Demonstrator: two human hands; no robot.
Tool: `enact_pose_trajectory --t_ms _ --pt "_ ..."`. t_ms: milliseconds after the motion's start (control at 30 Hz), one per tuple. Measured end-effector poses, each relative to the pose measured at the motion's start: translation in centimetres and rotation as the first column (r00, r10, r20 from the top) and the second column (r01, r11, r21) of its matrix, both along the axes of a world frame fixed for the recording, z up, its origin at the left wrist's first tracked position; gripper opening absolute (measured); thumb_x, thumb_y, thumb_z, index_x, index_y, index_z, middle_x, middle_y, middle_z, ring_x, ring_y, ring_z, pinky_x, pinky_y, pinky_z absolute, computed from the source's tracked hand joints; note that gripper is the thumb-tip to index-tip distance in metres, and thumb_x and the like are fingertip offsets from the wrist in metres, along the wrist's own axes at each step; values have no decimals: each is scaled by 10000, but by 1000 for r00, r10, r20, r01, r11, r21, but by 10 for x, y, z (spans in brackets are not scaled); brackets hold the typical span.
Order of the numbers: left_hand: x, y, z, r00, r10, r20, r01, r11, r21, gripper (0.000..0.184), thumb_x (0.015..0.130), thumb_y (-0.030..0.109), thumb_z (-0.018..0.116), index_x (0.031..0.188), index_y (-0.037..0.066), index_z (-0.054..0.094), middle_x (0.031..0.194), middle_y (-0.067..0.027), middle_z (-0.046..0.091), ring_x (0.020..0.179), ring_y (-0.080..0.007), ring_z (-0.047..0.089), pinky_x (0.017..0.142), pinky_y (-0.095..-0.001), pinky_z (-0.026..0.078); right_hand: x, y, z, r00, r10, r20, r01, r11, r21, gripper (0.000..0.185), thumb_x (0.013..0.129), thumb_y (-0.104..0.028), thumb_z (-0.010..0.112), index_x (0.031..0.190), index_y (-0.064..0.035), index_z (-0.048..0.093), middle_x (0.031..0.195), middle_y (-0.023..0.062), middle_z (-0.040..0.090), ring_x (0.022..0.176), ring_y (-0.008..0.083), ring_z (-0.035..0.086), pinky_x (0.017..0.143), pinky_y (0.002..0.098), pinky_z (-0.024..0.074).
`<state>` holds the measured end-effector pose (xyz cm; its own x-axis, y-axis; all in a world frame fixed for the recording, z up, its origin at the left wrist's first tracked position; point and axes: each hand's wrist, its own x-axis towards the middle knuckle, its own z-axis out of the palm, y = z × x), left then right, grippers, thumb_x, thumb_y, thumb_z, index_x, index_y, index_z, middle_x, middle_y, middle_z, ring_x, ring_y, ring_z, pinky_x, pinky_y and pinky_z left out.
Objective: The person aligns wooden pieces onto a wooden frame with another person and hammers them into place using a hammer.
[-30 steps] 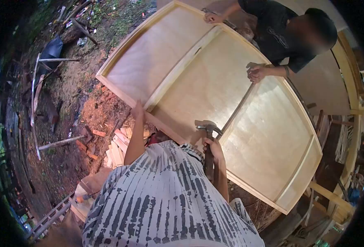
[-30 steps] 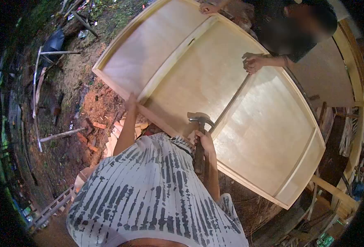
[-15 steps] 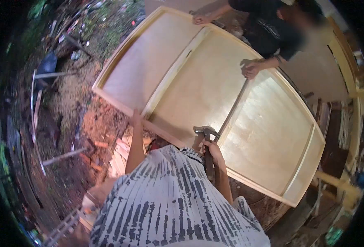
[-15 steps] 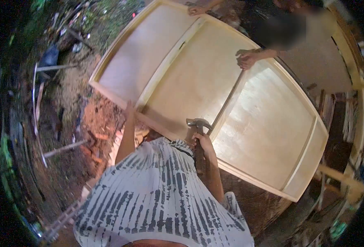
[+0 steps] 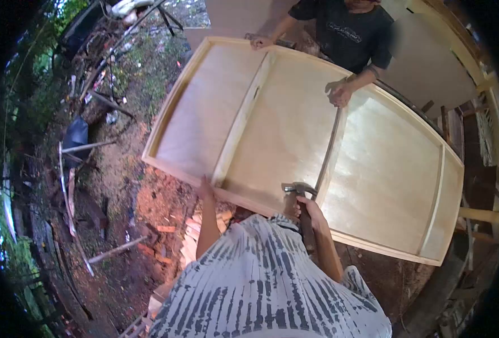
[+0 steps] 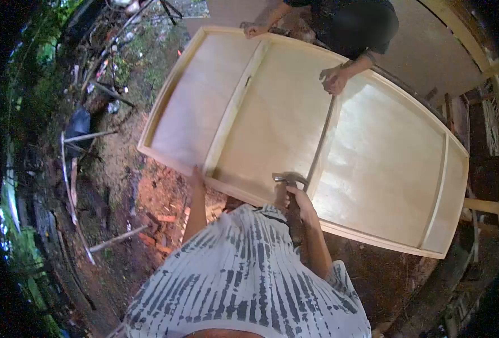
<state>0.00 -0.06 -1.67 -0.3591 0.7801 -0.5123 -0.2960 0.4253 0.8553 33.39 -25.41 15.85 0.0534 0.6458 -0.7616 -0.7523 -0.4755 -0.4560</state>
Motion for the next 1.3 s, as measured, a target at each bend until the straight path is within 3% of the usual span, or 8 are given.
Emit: enact_pose_trajectory --t_ms 67,167,300,400,667,900,1100,1300 --pt "-7 6 -10 973 -45 -228 13 990 -142 727 896 548 736 1202 -108 684 1120 -186 711 909 -270 653 814 -416 527 0 -3 -4 998 -49 -42 49 999 13 192 1008 -231 586 918 -68 540 701 31 528 557 151 498 518 289 446" --pt "7 -2 20 964 22 -266 -49 994 -95 655 889 510 746 1103 -108 719 1035 -194 725 844 -271 654 763 -430 523 3 -6 -8 986 -69 -155 77 996 44 186 1007 -229 585 925 -68 538 698 30 512 560 156 489 518 287 445" --pt "4 -2 25 986 -31 -165 -10 970 -242 640 884 482 753 1083 -125 715 1040 -211 722 868 -274 664 767 -432 521 6 -9 -20 984 -60 -165 67 997 34 198 1010 -229 583 914 -63 539 707 25 512 568 150 485 522 285 448" --pt "2 0 12 997 16 -70 -24 994 -103 660 884 488 752 1081 -140 703 1033 -208 715 850 -279 659 765 -432 521 5 -7 -22 985 -80 -151 83 997 11 204 1016 -233 575 915 -58 543 695 20 508 572 148 493 523 289 452" --pt "14 -2 48 929 -16 -370 -55 982 -182 590 882 390 789 1055 -167 697 995 -240 735 863 -321 685 788 -458 524 3 -6 -27 986 -101 -130 98 995 -28 262 1030 -272 544 833 -102 512 670 4 505 578 145 493 556 303 458" --pt "-4 7 -22 922 90 -376 -80 996 41 631 877 425 789 1026 -180 694 971 -251 735 813 -332 686 741 -456 527 2 -8 -32 975 -112 -192 122 992 44 244 1027 -263 542 843 -105 514 672 2 503 584 144 499 563 302 461" --pt "-15 5 -51 978 -27 -205 45 995 84 626 883 429 780 1039 -172 693 963 -228 727 818 -302 667 740 -434 525 1 -8 -22 960 -133 -248 139 990 6 192 1024 -231 548 895 -92 518 692 -1 492 587 139 486 554 296 441" --pt "-3 3 -5 956 6 -294 -34 995 -92 644 899 448 754 1083 -165 684 1039 -230 720 857 -299 665 802 -429 520 3 -7 -29 975 -128 -181 131 991 4 190 1028 -235 552 909 -91 519 698 0 501 592 136 493 552 302 443"
